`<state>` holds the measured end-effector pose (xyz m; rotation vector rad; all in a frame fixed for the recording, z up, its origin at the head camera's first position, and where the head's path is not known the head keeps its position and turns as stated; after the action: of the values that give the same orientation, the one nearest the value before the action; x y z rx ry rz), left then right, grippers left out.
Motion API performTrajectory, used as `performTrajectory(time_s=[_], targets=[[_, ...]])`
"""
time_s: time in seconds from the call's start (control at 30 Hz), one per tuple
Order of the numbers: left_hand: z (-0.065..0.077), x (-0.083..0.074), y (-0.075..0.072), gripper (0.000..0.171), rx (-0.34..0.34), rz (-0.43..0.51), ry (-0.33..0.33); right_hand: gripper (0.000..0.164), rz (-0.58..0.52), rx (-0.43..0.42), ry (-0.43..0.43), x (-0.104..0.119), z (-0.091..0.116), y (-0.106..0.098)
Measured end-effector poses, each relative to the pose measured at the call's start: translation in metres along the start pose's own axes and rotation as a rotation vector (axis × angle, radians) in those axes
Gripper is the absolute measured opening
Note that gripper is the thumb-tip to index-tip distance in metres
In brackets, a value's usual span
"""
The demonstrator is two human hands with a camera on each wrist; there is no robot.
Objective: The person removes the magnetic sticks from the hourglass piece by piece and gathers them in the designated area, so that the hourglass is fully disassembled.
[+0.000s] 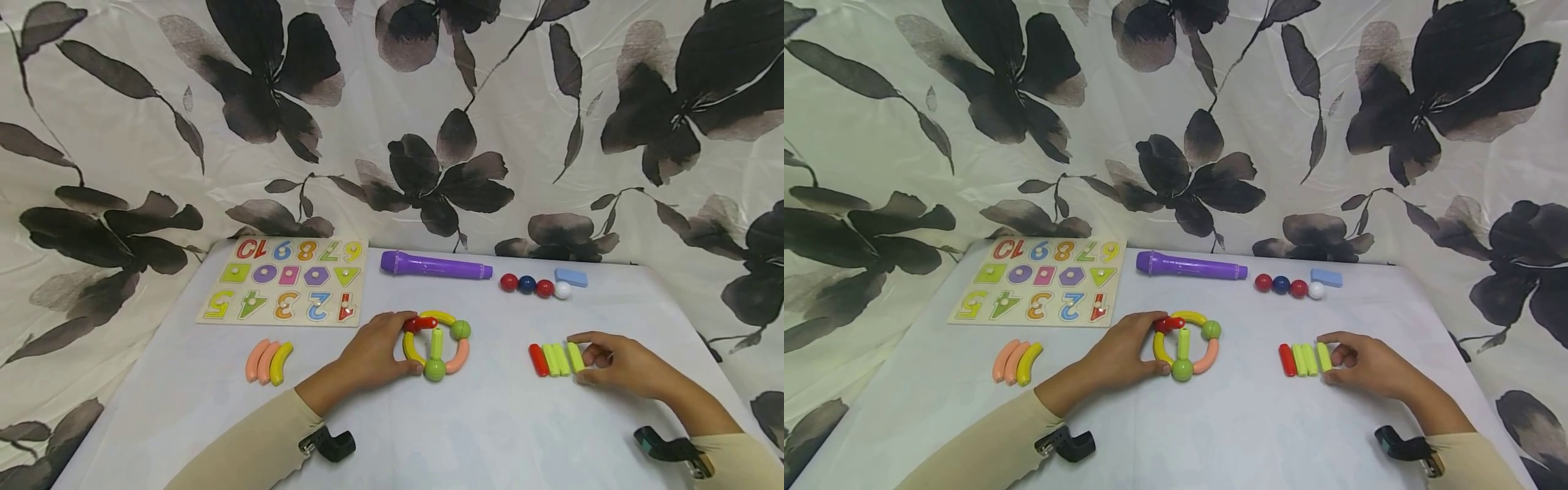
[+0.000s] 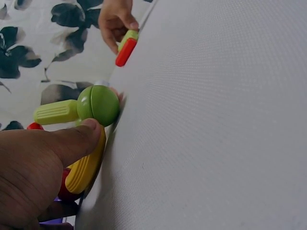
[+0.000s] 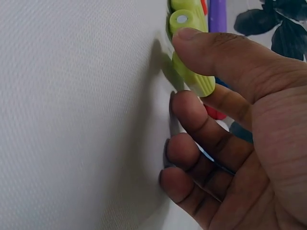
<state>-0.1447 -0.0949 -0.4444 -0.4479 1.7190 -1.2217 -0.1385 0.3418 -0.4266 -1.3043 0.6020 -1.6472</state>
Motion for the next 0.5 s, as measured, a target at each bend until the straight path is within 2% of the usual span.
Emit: performTrajectory(time_s=[0.3,0.4,0.5], targets=[[0.0,0.001,0.0,0.092,-0.011,0.006,0.008,0.071,0.028,0.018,0.01,0.005,-0.002,0.001],[0.0,0.001,0.0,0.091,-0.015,0.009,0.01,0.071,0.052,-0.041,-0.019,0.009,-0.002,-0.002],[0.001,0.001,0.0,0.091,-0.012,0.006,0.011,0.067,0.049,-0.146,-0.049,0.018,-0.003,-0.003]])
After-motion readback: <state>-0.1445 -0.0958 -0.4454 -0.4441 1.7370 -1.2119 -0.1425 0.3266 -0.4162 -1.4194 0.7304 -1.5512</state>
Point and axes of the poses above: each hand's wrist, its own z-axis away from the middle knuckle, its own y-axis out of the palm, x = y × z, the point moved 1 cm from there along -z, towards the middle knuckle, and after that the axes turned 10 degrees about y, right-handed, at the moved point
